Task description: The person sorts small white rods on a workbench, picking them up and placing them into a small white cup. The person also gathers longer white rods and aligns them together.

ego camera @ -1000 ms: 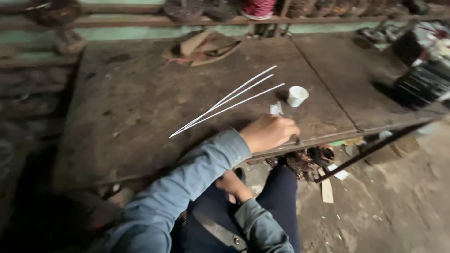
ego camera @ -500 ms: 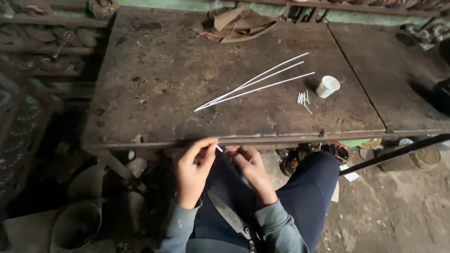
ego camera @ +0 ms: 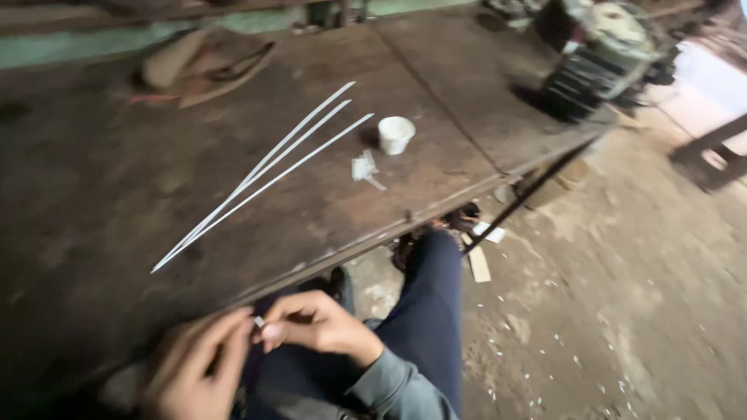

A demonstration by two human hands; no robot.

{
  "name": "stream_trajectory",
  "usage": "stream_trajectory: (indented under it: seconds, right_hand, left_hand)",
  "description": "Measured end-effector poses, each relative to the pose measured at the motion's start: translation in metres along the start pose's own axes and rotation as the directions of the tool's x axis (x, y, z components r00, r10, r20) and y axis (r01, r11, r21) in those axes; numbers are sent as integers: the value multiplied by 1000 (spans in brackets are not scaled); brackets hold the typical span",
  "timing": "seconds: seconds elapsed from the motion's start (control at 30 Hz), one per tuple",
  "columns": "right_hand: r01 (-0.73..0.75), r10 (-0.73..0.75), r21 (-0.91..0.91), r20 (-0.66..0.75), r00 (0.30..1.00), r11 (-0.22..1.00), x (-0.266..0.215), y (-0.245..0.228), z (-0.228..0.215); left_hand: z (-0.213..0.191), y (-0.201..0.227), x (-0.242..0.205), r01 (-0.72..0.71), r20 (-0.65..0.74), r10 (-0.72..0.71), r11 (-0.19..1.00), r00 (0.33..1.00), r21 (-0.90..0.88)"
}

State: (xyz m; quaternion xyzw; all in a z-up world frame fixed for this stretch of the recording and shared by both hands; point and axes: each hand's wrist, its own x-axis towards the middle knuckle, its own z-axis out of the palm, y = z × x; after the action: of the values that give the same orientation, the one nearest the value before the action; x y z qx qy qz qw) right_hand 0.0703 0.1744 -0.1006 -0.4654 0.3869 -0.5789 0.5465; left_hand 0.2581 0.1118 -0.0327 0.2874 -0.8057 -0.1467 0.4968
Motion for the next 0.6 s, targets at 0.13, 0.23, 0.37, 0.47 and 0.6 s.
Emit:
stream_trajectory:
  seconds: [0.13,0.23,0.37,0.47,0.6]
  right_hand:
    - [110,-104,62,-104,989,992,-5,-8,0]
    - [121,-107,91,-148,983,988,-5,-13,4]
    - [272,-304,-202,-151,941,941,-8,-22,3]
    - [265,-300,-206,-166,939,942,-4,-31,7]
    - [336,-438,-453,-141,888,826,17,-51,15]
  left_hand:
    - [-1,-72,25,63,79,-88,957,993,283]
    - [32,-139,50,164,244,-353,808,903,565]
    - [86,-209,73,187,364,-615,649,700,737]
    - [97,-246,70,186,372,-666,610,646,770]
    - [101,-271,69,204,364,-670,612,647,764]
